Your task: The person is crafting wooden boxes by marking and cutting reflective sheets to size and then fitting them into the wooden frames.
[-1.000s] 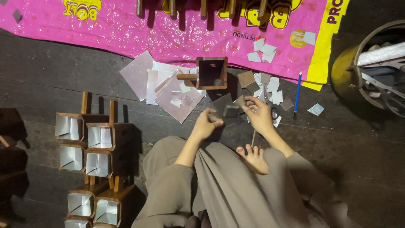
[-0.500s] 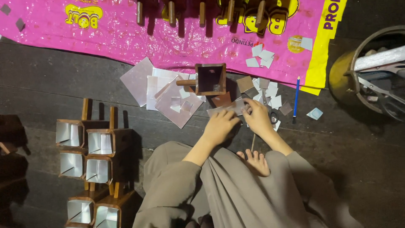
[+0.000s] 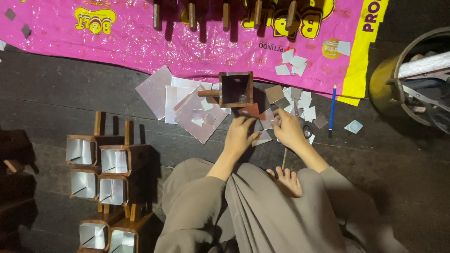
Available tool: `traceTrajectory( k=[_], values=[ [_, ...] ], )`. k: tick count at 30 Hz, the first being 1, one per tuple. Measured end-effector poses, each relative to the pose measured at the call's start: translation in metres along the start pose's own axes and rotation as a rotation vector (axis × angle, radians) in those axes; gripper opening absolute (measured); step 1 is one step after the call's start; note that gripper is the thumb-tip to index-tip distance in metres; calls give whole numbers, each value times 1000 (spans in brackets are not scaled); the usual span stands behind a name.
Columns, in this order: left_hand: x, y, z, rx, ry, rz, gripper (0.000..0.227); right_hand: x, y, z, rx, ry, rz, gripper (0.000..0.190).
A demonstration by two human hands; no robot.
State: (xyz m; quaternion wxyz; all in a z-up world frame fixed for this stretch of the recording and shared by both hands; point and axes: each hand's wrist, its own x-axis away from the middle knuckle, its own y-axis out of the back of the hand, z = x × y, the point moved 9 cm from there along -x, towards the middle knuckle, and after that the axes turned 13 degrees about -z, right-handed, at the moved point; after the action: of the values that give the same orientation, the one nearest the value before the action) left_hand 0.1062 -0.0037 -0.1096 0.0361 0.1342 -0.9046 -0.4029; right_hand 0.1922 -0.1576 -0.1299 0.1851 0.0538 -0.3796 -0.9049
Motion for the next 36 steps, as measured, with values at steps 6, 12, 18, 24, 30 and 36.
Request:
traceTrajectory(
  k=[6,12,18,24,30,36],
  values=[
    [-4,10,-11,-68,-13,-35,44,1,1,4,8,-7,-4,26],
    [-5,11,-12,-105,28,-42,44,2,-4,5,23,13,18,27],
    [-3,15,-16,-124,42,-66,42,2,-5,5,24,23,16,27],
    [1,7,-7,-124,47,-61,44,3,-10,-3,32,6,35,27],
    [1,4,-5,-121,63,-48,43,2,-12,-6,15,-16,30,27],
    [-4,-2,2,-180,117,-16,33,18,-15,85,265,214,-16,22]
  ],
)
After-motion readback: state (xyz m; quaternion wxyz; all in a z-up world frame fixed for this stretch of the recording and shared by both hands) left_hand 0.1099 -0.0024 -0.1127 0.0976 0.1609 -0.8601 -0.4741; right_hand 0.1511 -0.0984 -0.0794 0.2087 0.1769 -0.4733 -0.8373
